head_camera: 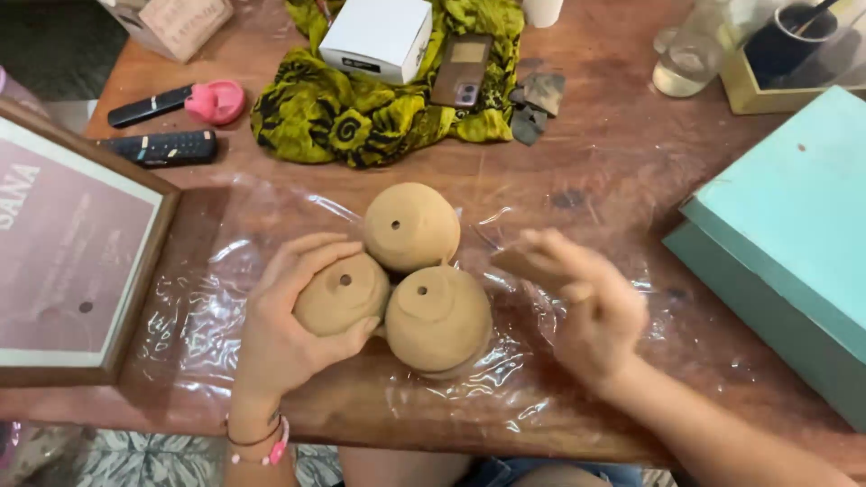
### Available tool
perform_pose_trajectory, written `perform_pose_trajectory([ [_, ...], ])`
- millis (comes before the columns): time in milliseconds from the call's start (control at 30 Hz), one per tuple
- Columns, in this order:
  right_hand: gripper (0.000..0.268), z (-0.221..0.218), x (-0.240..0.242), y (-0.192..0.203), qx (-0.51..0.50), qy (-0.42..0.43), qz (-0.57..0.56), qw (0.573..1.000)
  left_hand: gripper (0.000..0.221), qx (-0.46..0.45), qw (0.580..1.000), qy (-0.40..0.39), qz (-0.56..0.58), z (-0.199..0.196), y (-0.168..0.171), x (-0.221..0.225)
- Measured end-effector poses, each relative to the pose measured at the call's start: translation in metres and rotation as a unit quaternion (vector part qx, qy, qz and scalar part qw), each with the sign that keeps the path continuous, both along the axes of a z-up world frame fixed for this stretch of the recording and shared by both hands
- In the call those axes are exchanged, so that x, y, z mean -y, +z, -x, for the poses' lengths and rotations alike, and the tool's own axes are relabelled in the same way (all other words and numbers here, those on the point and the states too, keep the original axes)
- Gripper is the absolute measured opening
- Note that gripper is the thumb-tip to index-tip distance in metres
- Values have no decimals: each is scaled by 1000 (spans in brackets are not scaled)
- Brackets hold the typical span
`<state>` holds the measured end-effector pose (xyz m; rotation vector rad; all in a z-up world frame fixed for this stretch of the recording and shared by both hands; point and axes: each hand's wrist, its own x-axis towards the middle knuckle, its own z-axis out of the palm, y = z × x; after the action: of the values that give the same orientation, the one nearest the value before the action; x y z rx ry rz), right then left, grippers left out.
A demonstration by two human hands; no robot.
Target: Sanding the exterior of small clay pots to smooth the surface using sandpaper.
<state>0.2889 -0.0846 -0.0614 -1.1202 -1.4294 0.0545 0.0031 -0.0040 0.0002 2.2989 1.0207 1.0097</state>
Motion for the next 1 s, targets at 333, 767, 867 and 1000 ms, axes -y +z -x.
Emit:
perform_pose_trajectory([
  [333,48,31,7,2,114,185,98,971,74,30,993,105,-37,-10,-15,22],
  [767,38,44,16,24,8,134,166,977,70,48,991,118,-26,-14,-15,19],
  [867,38,40,8,26,-32,131,189,973,70,54,992,114,-22,-17,-16,19],
  [1000,32,41,32,20,12,137,96,986,69,62,990,124,-6,-16,-18,26],
])
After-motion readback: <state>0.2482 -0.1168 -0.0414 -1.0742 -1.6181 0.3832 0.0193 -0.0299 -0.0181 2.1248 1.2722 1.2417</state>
